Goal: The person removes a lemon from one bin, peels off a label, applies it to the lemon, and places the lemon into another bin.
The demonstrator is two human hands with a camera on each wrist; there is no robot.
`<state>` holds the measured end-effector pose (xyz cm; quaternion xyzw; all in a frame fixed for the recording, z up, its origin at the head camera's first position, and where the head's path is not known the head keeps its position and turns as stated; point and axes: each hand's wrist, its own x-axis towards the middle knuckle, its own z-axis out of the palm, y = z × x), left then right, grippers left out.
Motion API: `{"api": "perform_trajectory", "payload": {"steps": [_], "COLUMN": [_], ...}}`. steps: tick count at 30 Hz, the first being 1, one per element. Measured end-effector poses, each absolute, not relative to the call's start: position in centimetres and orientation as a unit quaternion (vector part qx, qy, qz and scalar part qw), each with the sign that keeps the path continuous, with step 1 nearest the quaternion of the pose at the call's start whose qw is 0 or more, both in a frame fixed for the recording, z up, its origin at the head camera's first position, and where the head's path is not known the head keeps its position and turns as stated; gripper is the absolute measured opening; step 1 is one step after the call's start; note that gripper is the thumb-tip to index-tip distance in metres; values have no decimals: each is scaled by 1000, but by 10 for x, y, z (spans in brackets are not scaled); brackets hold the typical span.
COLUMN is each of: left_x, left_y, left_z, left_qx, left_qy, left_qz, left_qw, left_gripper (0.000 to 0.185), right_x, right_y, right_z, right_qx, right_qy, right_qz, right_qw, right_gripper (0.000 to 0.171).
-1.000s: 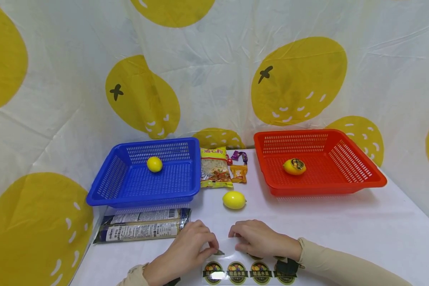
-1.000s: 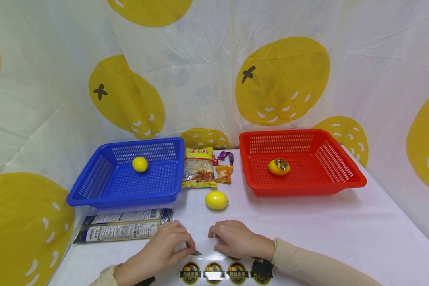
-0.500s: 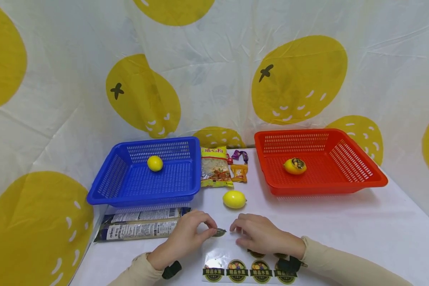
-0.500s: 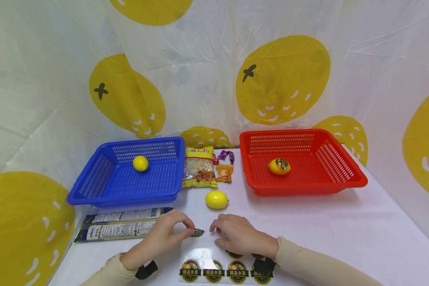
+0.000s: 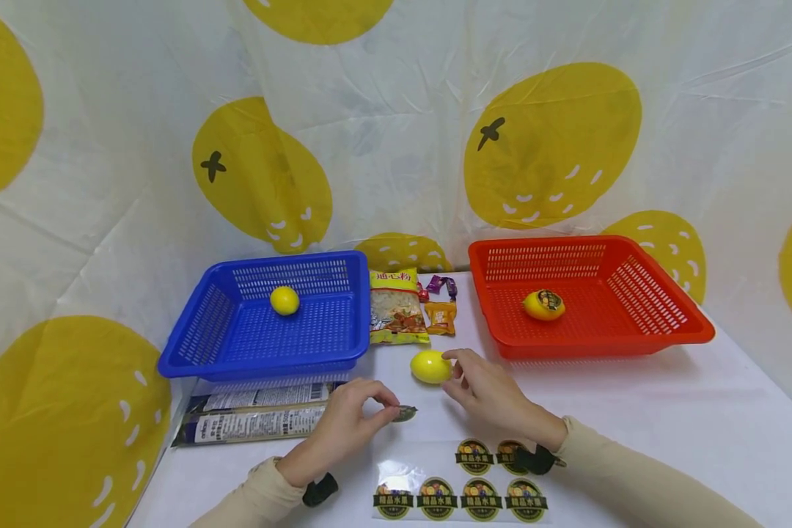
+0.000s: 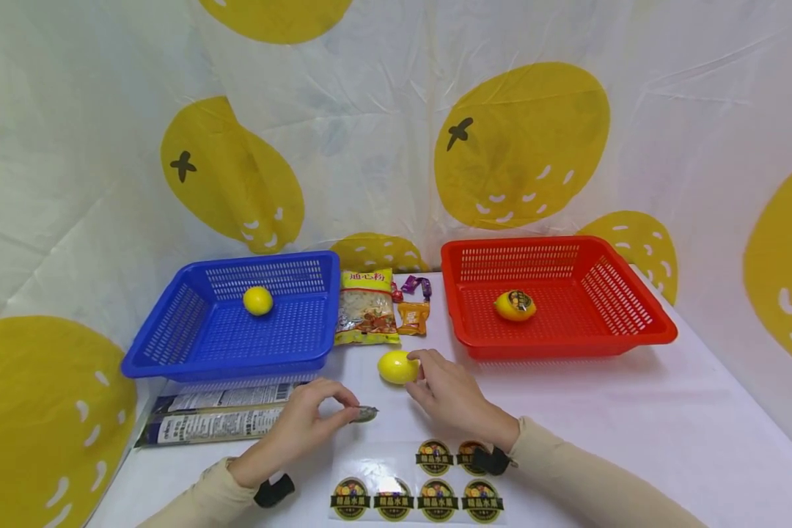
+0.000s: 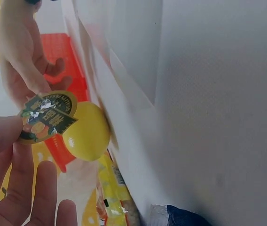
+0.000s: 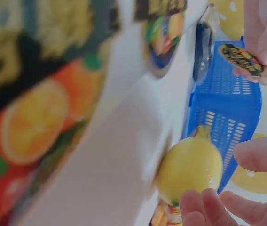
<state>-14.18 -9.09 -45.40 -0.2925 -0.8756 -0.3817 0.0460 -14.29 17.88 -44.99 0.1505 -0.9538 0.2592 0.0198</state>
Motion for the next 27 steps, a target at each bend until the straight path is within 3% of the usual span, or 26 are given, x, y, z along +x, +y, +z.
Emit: {"api": "perform_trajectory", "payload": {"steps": [16,27], "left_x": [-143,-144], "left_y": [-87,-87], "left_z": [-460,-459], "left_qx": [-272,-270], "left_qy": [-880,-877], "left_qz": [-389,-397], "left_qw": [28,25], "left_gripper": [11,11], "right_x": [-169,-182], "right_y": [174,166], "right_z": [-460,-456], "right_qx": [132,153], "right_qy": [-963,-953], "right_qz": [236,260], "right_qw": [14,-14], "right_gripper": [67,63]}}
